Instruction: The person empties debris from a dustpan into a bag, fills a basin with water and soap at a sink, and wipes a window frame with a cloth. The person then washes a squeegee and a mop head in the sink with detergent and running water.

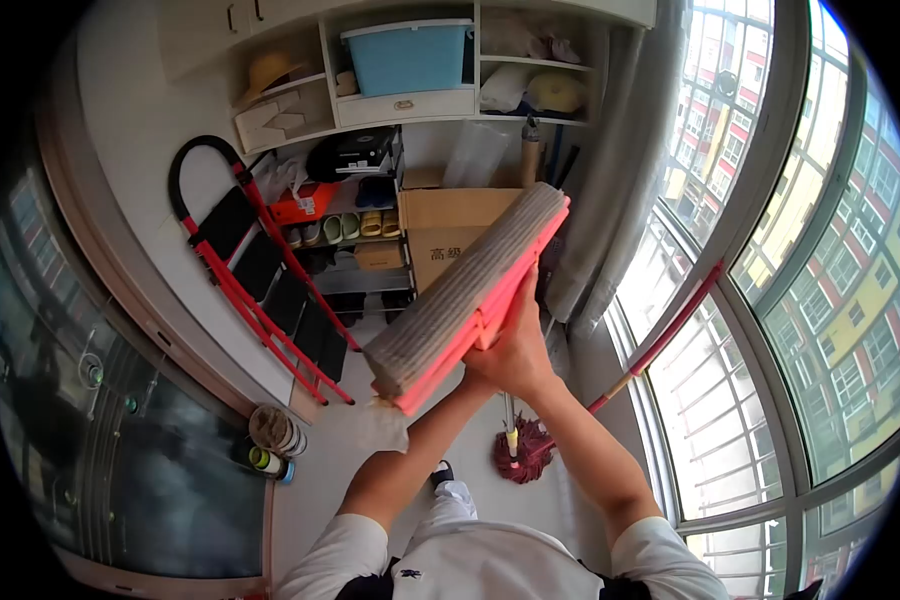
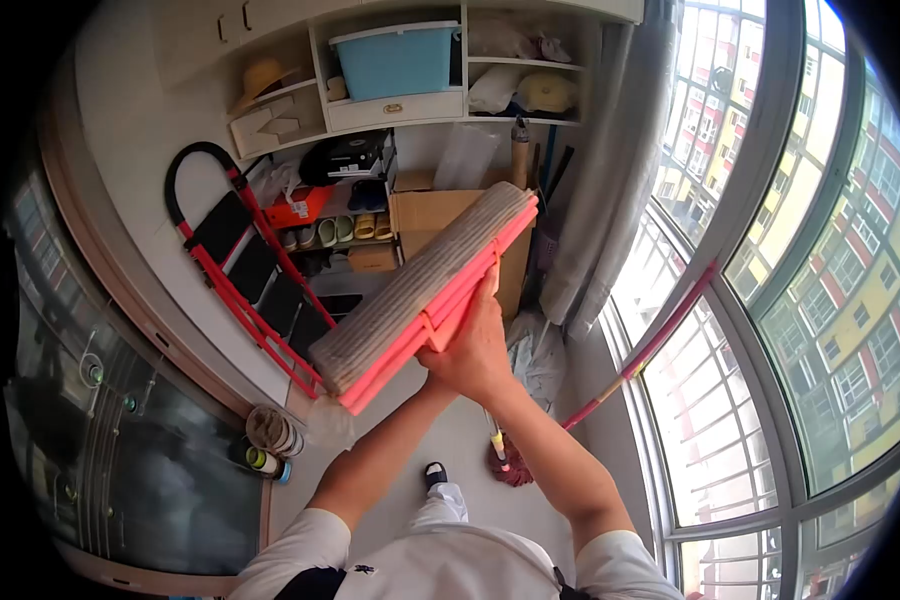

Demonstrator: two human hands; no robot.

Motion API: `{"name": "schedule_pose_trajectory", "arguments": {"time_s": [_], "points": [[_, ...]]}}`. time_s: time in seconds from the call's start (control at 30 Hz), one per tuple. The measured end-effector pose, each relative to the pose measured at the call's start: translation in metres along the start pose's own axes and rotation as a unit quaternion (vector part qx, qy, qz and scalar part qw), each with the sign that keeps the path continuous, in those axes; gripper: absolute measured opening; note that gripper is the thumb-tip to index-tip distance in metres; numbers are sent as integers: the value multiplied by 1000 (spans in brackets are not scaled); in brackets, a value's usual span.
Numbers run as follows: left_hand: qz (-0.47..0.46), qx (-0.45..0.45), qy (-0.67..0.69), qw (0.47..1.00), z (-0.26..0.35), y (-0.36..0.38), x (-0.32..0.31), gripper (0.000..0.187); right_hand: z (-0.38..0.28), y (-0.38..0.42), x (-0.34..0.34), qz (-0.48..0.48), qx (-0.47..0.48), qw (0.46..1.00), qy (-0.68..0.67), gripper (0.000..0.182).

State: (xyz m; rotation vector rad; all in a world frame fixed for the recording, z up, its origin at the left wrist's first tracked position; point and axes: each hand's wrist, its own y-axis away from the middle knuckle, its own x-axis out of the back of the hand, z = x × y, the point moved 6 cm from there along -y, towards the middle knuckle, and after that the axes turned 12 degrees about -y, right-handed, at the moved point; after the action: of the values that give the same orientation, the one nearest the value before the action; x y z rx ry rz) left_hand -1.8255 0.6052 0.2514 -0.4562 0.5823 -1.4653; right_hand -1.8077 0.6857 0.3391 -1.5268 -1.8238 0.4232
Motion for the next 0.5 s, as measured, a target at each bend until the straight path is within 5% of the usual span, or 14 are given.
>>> {"name": "schedule_pose_trajectory", "arguments": {"time_s": [0.17, 0.23, 0.37, 0.43, 0.5], "points": [[-164, -35, -162, 972, -60, -125, 36, 64, 101, -112, 0, 69, 7, 982, -176, 129], [-191, -36, -227, 954, -94, -169, 60, 72, 148, -152, 27, 119, 22, 971, -205, 103], [-121, 75, -300, 943, -219, -251, 157, 59, 228, -240, 150, 222, 105, 942, -231, 54], [-87, 133, -329, 931, -280, -280, 211, 51, 187, -291, 202, 279, 52, 891, -354, 57], [-34, 171, -348, 921, -338, -316, 259, 47, 167, -335, 297, 216, 41, 898, -382, 56]]}}
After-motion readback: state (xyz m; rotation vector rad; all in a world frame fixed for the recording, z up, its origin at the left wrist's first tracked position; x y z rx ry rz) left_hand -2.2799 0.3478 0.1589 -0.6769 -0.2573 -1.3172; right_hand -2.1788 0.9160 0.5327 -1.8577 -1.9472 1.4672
